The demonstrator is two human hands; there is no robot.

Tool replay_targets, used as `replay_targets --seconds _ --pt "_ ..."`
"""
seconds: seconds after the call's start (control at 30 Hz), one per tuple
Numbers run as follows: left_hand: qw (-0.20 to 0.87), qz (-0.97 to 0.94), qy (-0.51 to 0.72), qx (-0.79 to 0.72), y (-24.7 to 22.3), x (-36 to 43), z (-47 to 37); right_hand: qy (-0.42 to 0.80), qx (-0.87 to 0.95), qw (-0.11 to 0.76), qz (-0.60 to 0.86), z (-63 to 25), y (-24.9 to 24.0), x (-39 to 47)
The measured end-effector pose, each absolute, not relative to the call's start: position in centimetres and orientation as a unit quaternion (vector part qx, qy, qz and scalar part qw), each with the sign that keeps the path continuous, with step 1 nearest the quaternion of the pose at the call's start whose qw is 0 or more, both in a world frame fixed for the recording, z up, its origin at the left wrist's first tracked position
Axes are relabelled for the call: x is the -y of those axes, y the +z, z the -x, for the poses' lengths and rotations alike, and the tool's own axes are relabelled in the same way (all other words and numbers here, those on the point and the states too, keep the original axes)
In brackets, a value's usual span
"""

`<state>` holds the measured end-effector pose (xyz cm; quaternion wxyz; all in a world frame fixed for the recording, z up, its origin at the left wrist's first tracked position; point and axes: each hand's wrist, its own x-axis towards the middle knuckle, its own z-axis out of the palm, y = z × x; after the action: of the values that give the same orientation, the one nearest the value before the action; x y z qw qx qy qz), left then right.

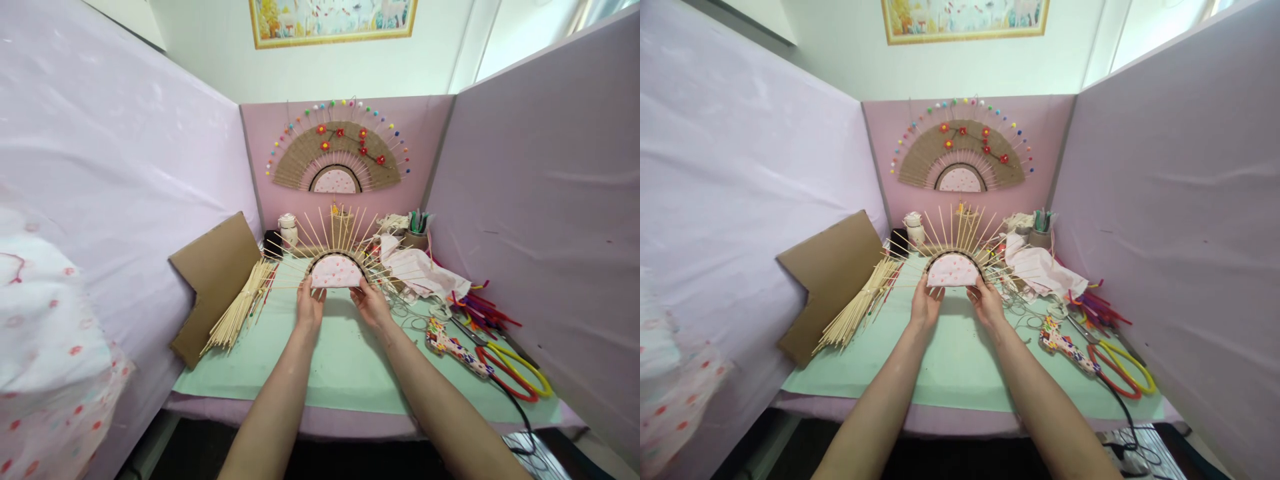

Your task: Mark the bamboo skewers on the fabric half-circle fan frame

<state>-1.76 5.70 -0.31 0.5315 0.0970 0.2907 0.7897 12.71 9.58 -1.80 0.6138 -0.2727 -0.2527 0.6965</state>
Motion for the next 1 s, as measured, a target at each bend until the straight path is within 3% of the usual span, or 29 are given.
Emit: replay_targets --seconds 0.17,0.57,0.83,1.0 --pt "0.609 -0.108 0.734 -0.279 -0.4 -5.7 1.5 0.700 0.253 0.606 0.280 -12.5 -2.0 -9.7" --pt "0.631 -0.120 0.722 -0.258 -0.2 -5.4 1.6 0.719 0.276 0.572 0.282 -12.4 -1.1 -8.7" --pt "0.635 -0.195 0.702 -0.259 0.5 -4.5 1.1 0.672 0.287 0.633 0.255 -12.4 -0.1 -9.1" --pt "0.638 -0.232 0.662 -0.319 0.1 -4.3 1.1 0.627 0.287 0.694 0.206 -13.1 5.5 -13.0"
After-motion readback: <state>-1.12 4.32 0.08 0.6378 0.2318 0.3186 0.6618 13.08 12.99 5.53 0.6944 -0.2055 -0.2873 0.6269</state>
